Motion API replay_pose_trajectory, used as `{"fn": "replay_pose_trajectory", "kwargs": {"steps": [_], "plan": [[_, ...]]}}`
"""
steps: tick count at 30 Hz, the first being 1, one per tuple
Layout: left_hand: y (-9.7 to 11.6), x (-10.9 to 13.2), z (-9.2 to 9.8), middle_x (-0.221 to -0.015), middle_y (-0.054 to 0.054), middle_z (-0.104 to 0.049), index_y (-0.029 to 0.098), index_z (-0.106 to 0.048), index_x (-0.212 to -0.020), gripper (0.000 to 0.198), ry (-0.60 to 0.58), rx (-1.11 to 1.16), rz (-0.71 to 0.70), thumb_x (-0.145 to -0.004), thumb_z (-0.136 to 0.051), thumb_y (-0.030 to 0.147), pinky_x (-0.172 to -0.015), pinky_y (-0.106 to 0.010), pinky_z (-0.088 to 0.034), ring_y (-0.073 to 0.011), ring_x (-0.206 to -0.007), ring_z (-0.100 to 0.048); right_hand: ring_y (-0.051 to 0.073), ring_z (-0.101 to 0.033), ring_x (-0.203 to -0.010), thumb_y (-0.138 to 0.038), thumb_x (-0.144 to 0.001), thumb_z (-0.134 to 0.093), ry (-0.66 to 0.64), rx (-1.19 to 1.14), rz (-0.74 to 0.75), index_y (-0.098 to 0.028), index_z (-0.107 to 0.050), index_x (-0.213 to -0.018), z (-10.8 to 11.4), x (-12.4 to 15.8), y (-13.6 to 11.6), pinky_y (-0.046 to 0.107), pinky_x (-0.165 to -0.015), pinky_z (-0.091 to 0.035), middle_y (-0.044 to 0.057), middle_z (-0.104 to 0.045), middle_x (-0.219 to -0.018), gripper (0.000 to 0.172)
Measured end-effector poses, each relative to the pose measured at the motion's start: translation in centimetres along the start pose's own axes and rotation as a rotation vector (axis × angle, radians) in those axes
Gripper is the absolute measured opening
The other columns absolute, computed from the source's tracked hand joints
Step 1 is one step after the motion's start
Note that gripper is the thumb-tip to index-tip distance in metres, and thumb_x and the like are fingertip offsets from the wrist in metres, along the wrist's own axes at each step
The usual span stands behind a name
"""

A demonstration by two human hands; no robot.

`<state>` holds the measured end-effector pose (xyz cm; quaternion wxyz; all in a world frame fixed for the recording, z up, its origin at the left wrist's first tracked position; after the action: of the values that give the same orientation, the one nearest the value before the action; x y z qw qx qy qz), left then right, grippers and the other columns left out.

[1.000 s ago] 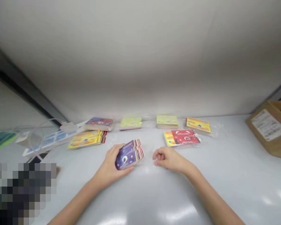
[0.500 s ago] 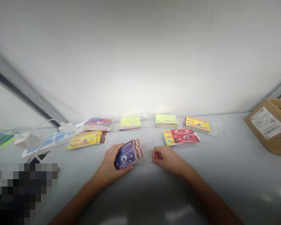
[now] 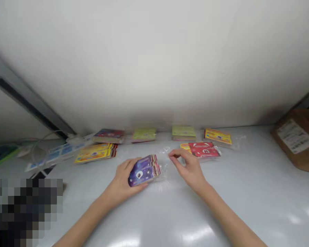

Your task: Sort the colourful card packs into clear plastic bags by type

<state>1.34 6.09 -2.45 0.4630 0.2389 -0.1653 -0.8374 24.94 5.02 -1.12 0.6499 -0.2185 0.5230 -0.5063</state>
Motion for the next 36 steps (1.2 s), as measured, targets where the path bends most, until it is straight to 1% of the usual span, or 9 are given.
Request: {"fn": "replay_pose_trajectory", "kwargs": {"steps": [4, 10, 14, 20, 25, 28, 30, 32, 36], "plan": [[0.2, 0.0, 0.1, -0.115, -0.008, -0.05, 0.024, -0.038, -0.125, 0.071, -0.024, -0.002, 0.006, -0.064, -0.071, 0.039, -0.094, -0.044, -0.033, -0.0298, -0.108, -0.045, 0.019, -0.06, -0.08, -0.031, -0.081, -0.052, -0.03, 0.081, 0.017, -0.022, -0.062, -0.079, -0.2, 0.3, -0.8, 0.034, -0.077, -0.047, 0.005, -0.067, -0.083, 0.014], [0.3, 0.0, 0.2, -0.116, -0.008, -0.05, 0.025, -0.038, -0.126, 0.072, -0.032, -0.005, 0.015, -0.064, -0.071, 0.039, -0.094, -0.045, -0.033, -0.0298, -0.109, -0.044, 0.019, -0.059, -0.077, -0.032, -0.082, -0.052, -0.041, 0.088, -0.01, -0.021, -0.062, -0.081, -0.2, 0.3, -0.7, 0.032, -0.072, -0.047, 0.005, -0.067, -0.082, 0.014], [0.3, 0.0, 0.1, -0.115, -0.009, -0.05, 0.021, -0.039, -0.125, 0.072, -0.035, -0.01, 0.016, -0.063, -0.071, 0.04, -0.095, -0.044, -0.033, -0.0295, -0.109, -0.044, 0.018, -0.059, -0.079, -0.032, -0.083, -0.05, -0.096, 0.077, -0.021, -0.021, -0.062, -0.087, -0.4, 0.3, -0.6, 0.031, -0.074, -0.046, 0.006, -0.067, -0.088, 0.017], [0.4, 0.1, 0.2, -0.116, -0.009, -0.05, 0.022, -0.04, -0.125, 0.071, -0.025, -0.004, 0.031, -0.063, -0.071, 0.037, -0.095, -0.043, -0.033, -0.0293, -0.109, -0.044, 0.018, -0.058, -0.078, -0.035, -0.084, -0.048, -0.056, 0.082, -0.119, -0.019, -0.061, -0.09, 0.0, 0.1, 0.1, 0.032, -0.072, -0.046, 0.007, -0.066, -0.09, 0.022], [0.3, 0.1, 0.2, -0.114, -0.008, -0.051, 0.023, -0.041, -0.124, 0.069, -0.008, -0.006, 0.029, -0.064, -0.07, 0.04, -0.094, -0.044, -0.034, -0.0298, -0.108, -0.045, 0.017, -0.058, -0.071, -0.039, -0.083, -0.048, -0.172, 0.095, -0.233, -0.018, -0.058, -0.094, 0.0, -0.3, 1.3, 0.031, -0.066, -0.047, 0.007, -0.064, -0.085, 0.026], [0.2, 0.1, 0.0, -0.115, -0.009, -0.05, 0.022, -0.04, -0.124, 0.07, -0.003, -0.013, 0.03, -0.064, -0.07, 0.04, -0.094, -0.045, -0.033, -0.0299, -0.109, -0.045, 0.017, -0.057, -0.072, -0.04, -0.083, -0.046, -0.088, 0.063, -0.263, -0.017, -0.053, -0.103, 0.4, -0.4, 1.9, 0.03, -0.062, -0.047, 0.008, -0.06, -0.088, 0.031], [0.1, 0.2, 0.0, -0.115, -0.01, -0.05, 0.021, -0.04, -0.124, 0.071, 0.0, -0.016, 0.03, -0.063, -0.071, 0.04, -0.094, -0.045, -0.033, -0.03, -0.109, -0.045, 0.017, -0.056, -0.07, -0.04, -0.083, -0.045, -0.078, 0.071, -0.275, -0.017, -0.052, -0.102, 0.5, -0.5, 2.0, 0.029, -0.058, -0.046, 0.008, -0.06, -0.087, 0.031], [0.1, 0.2, 0.0, -0.115, -0.01, -0.05, 0.02, -0.04, -0.124, 0.071, 0.004, -0.016, 0.026, -0.063, -0.071, 0.039, -0.095, -0.044, -0.033, -0.03, -0.109, -0.045, 0.017, -0.055, -0.068, -0.039, -0.082, -0.046, -0.14, 0.08, -0.272, -0.017, -0.056, -0.094, 0.5, -0.5, 2.0, 0.03, -0.059, -0.046, 0.007, -0.061, -0.084, 0.026], [0.1, 0.1, 0.0, -0.114, -0.009, -0.052, 0.021, -0.041, -0.123, 0.069, 0.009, -0.01, 0.022, -0.064, -0.07, 0.04, -0.094, -0.046, -0.035, -0.0302, -0.108, -0.046, 0.017, -0.055, -0.068, -0.031, -0.081, -0.05, -0.455, 0.132, -0.206, -0.017, -0.062, -0.088, -0.3, 0.0, 1.2, 0.029, -0.063, -0.044, 0.005, -0.064, -0.08, 0.02]]}}
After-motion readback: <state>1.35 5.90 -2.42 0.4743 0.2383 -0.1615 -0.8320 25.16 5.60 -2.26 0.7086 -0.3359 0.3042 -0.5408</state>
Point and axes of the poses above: each hand's wrist, its own x-axis away from the middle knuckle, its own z-axis out of the back of the hand, y = z × x, the point moved 2 cm from there along -x, towards the middle knuckle
